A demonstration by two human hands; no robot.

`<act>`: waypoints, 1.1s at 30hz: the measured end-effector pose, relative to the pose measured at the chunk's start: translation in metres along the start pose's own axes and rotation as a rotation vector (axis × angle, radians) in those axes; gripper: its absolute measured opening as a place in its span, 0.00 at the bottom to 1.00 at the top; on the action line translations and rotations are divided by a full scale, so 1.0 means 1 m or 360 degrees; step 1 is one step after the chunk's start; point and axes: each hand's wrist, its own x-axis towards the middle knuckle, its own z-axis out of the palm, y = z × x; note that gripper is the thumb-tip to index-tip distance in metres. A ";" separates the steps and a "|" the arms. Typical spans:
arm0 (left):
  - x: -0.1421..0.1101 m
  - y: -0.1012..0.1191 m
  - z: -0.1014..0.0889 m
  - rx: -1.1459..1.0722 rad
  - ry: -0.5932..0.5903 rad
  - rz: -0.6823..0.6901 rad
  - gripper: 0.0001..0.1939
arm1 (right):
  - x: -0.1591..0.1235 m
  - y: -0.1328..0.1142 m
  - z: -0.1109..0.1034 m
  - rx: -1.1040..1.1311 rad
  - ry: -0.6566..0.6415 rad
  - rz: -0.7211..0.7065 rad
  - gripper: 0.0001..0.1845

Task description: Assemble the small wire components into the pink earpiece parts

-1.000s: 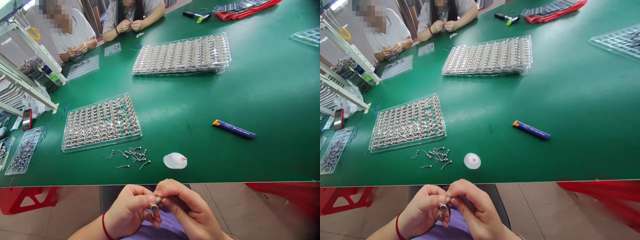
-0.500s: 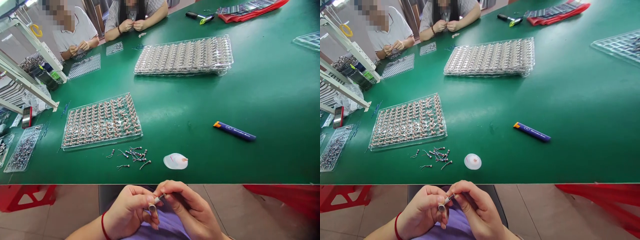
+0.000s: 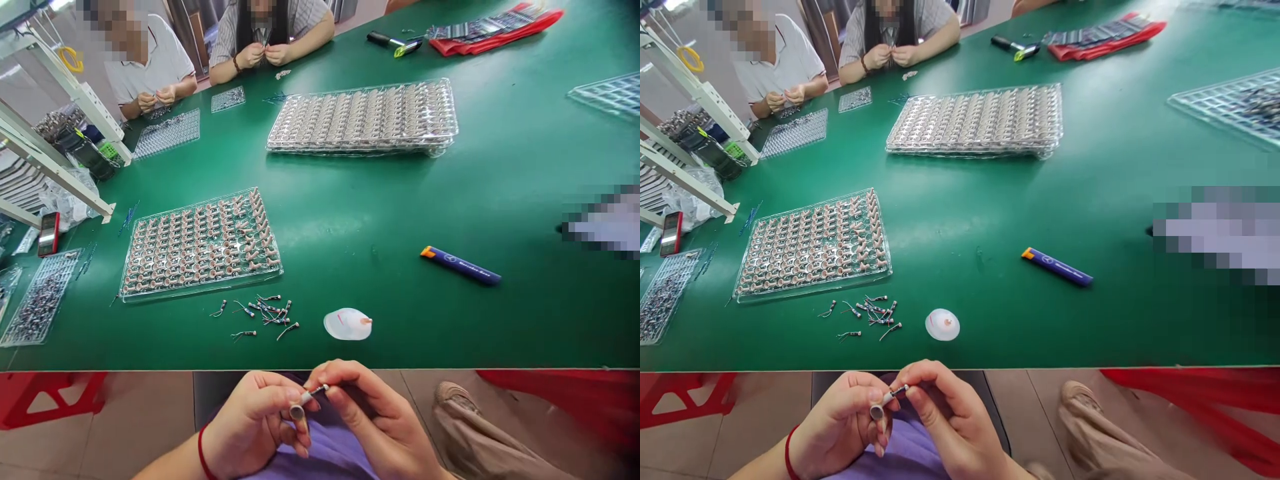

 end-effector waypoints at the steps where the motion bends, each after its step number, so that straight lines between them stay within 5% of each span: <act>1: -0.001 0.001 -0.001 0.0003 0.0017 0.0011 0.15 | 0.000 0.000 -0.001 -0.0015 0.0021 -0.0008 0.05; 18: -0.007 0.007 -0.017 0.0024 0.0122 0.0244 0.15 | -0.001 0.005 -0.005 -0.0045 0.0194 0.0005 0.05; 29: -0.011 0.013 -0.016 0.1355 0.0257 0.1184 0.09 | 0.002 0.001 -0.003 -0.0068 0.0166 0.0041 0.04; 33: -0.009 0.014 -0.013 0.1549 0.0259 0.1345 0.10 | 0.003 0.003 -0.001 -0.0132 0.0165 0.0047 0.05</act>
